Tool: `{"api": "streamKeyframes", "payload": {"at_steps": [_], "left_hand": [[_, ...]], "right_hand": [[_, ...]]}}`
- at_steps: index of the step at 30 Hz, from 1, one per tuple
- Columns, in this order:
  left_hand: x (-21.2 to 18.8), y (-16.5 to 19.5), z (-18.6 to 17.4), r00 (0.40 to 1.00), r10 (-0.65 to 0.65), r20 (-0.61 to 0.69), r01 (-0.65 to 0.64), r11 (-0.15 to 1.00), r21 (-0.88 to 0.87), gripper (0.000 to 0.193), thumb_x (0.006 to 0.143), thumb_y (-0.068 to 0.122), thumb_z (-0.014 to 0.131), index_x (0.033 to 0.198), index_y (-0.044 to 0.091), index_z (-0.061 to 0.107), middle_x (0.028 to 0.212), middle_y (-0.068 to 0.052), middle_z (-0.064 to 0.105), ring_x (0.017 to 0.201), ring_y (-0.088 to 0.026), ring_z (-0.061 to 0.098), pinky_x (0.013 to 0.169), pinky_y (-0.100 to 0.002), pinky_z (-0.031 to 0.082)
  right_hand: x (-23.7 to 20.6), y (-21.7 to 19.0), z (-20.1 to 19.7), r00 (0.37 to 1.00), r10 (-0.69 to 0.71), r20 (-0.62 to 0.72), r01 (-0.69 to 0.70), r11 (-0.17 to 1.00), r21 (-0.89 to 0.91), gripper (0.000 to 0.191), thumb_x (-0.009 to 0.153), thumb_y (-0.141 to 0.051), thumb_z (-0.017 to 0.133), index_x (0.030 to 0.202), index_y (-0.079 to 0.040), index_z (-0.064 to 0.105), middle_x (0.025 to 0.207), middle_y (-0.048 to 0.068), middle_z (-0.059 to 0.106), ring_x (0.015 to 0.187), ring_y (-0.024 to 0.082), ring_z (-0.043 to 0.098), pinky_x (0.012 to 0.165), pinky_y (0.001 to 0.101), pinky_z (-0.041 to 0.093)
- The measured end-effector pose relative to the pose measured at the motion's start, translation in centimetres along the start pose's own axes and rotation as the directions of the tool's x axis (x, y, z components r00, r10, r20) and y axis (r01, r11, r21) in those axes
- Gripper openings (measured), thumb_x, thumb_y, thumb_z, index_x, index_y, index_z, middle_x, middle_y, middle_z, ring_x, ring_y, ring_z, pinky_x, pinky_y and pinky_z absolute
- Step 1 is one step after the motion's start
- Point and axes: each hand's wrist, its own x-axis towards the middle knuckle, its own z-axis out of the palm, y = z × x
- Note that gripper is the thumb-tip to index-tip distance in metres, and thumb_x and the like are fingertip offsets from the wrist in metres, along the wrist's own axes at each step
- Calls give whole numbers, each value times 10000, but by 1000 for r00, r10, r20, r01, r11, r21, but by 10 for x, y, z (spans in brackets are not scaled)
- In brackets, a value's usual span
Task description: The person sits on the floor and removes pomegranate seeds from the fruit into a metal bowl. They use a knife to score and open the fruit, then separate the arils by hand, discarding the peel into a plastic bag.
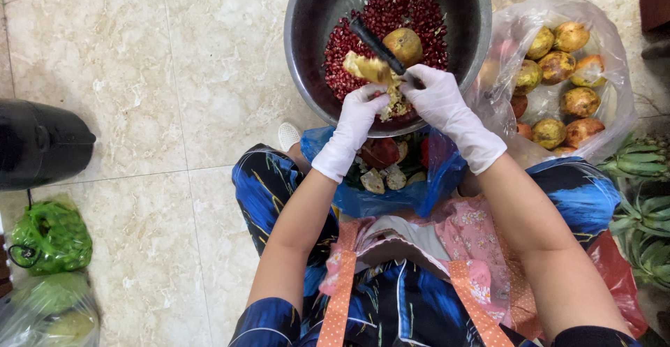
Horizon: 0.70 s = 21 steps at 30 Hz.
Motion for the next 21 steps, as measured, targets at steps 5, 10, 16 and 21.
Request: {"api": "streamKeyframes", "payload": {"at_steps": [5, 10, 16, 21], "left_hand": [[3, 1, -7, 999, -26, 21, 27, 1000, -15, 265, 906, 26, 691, 1166, 13, 741, 908, 34, 654, 774, -63, 575, 680, -214, 476], [2, 5, -7, 995, -49, 86, 55, 996, -68, 261, 937, 16, 665, 1190, -3, 729, 921, 30, 636, 791, -69, 567, 705, -213, 475], [7, 6, -12, 998, -57, 1, 57, 991, -124, 297, 940, 18, 630, 1230, 32, 690, 1033, 0, 691, 927, -102, 638, 824, -241, 532], [10, 8, -11, 1000, 22, 7, -21, 992, -121, 395, 897, -1, 690, 1289, -35, 662, 1153, -83, 646, 1037, -172, 638, 953, -329, 551]], "right_hand": [[1, 1, -4, 998, 54, 45, -57, 995, 79, 284, 860, -187, 807, 1082, -37, 711, 913, 73, 736, 829, 121, 674, 764, 284, 538], [1, -8, -6, 986, 161, -33, -157, 982, 101, 208, 893, -152, 763, 1071, -47, 737, 926, 51, 741, 836, 111, 661, 766, 281, 537], [-1, -9, -16, 942, 305, -144, -266, 935, 235, 248, 989, -180, 686, 1205, -66, 730, 986, 30, 751, 881, 101, 678, 795, 266, 533], [-1, -13, -16, 957, 247, 150, -288, 780, 556, 424, 869, -67, 749, 1270, 13, 640, 1062, 65, 726, 932, 126, 678, 832, 260, 552]]}}
